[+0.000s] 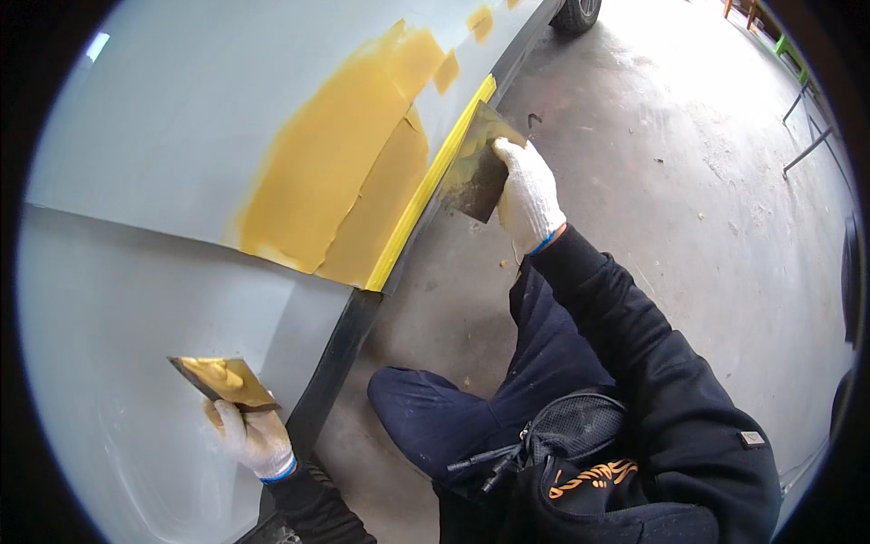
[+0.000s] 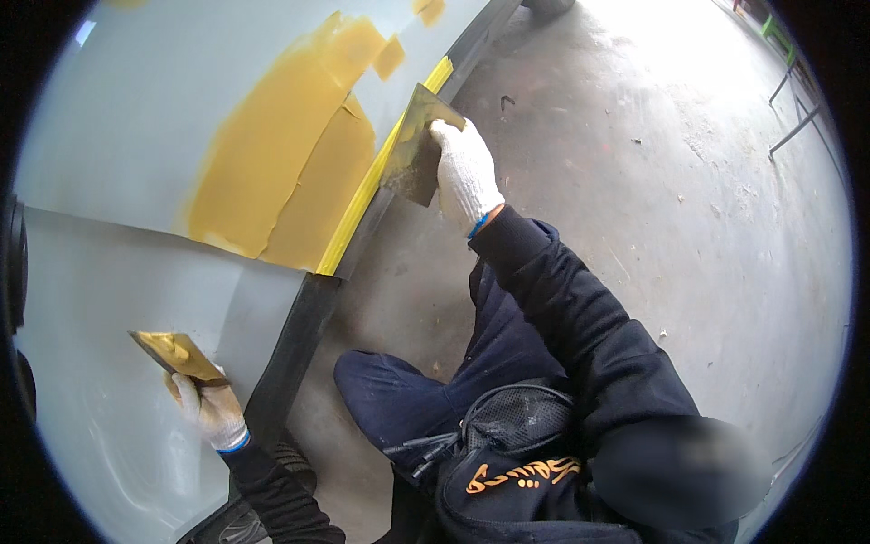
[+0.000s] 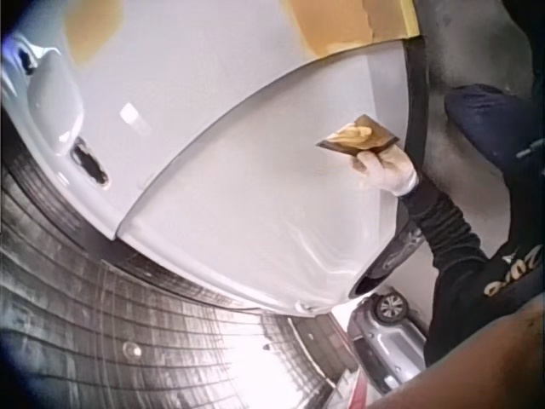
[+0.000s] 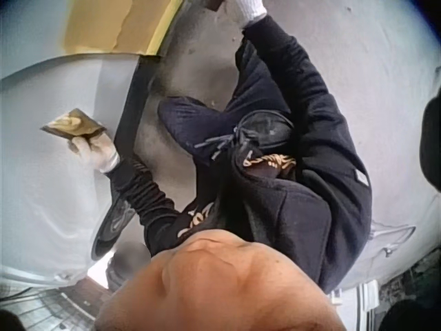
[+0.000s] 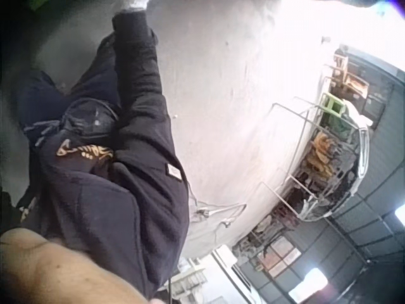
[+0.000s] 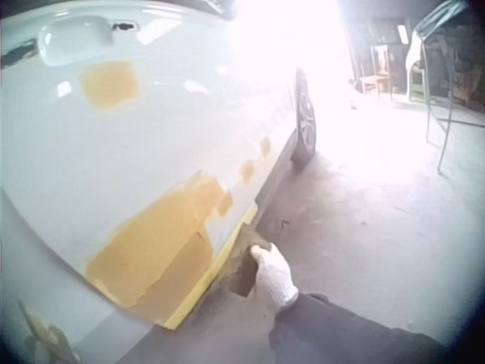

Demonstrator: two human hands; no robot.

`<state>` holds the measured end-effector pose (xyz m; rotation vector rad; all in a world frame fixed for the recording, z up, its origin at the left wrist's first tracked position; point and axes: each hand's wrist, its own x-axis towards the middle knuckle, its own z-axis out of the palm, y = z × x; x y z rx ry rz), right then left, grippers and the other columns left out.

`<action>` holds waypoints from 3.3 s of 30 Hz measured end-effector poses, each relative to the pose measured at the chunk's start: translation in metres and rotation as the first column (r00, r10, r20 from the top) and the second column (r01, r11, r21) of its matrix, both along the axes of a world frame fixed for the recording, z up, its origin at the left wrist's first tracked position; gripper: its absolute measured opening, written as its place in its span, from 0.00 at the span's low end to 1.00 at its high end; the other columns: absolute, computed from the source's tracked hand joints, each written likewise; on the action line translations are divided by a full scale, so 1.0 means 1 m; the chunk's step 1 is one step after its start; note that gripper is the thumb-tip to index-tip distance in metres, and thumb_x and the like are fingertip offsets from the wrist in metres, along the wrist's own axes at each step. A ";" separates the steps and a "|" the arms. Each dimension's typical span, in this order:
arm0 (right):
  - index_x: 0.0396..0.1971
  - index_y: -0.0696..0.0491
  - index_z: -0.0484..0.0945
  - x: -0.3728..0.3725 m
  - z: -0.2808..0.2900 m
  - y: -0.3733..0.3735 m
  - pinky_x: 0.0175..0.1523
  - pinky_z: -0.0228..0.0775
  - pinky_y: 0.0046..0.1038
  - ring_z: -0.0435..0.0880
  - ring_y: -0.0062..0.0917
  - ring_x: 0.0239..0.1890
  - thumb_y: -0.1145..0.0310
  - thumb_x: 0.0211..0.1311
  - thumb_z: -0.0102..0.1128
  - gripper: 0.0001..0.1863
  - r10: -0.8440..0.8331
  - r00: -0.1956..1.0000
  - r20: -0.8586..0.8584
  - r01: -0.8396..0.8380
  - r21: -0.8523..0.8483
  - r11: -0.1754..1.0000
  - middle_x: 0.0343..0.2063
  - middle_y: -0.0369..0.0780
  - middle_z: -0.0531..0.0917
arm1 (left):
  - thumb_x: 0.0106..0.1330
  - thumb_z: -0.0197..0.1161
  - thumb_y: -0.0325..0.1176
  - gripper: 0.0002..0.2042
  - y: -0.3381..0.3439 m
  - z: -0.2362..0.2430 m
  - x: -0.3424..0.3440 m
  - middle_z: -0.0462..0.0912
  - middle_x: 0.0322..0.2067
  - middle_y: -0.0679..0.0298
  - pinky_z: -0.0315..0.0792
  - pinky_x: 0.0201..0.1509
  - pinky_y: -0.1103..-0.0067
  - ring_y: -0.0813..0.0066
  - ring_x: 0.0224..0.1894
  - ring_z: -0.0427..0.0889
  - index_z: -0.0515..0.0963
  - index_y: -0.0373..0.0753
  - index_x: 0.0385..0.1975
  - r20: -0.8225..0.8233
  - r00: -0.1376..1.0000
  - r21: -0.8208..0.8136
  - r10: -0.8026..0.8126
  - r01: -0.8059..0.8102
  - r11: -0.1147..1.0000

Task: The person scoops yellow body filler from a can onto a metal spreader and applies it to a damaged area on the side of a white car. They smooth the filler over the panel using the spreader and a sanding block.

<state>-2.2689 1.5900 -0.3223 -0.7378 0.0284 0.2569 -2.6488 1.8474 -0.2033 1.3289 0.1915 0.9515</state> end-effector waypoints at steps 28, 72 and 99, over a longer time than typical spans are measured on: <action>0.52 0.42 0.81 -0.121 0.041 0.022 0.56 0.75 0.37 0.77 0.31 0.51 0.65 0.51 0.68 0.24 0.351 -0.131 0.927 0.176 -0.326 0.929 0.46 0.34 0.79 | 0.80 0.51 0.38 0.21 -0.146 0.028 0.070 0.76 0.56 0.46 0.70 0.67 0.65 0.59 0.60 0.77 0.67 0.24 0.62 -0.276 0.828 0.237 0.488 -0.433 0.869; 0.56 0.56 0.80 0.025 -0.020 0.053 0.62 0.74 0.31 0.84 0.38 0.54 0.77 0.71 0.52 0.17 -0.443 0.653 0.614 0.637 -0.129 0.760 0.50 0.47 0.84 | 0.82 0.50 0.38 0.17 0.016 0.054 0.033 0.74 0.64 0.59 0.68 0.71 0.66 0.63 0.65 0.74 0.70 0.37 0.63 -0.272 0.954 0.080 -0.125 0.152 0.985; 0.47 0.59 0.83 -0.043 -0.011 0.094 0.37 0.72 0.32 0.81 0.37 0.29 0.80 0.69 0.54 0.12 -0.477 0.545 0.690 0.675 -0.024 0.737 0.28 0.47 0.82 | 0.81 0.52 0.42 0.17 0.025 0.038 0.030 0.79 0.60 0.68 0.78 0.54 0.70 0.73 0.57 0.79 0.72 0.42 0.63 -0.269 0.961 0.148 0.070 -0.031 0.989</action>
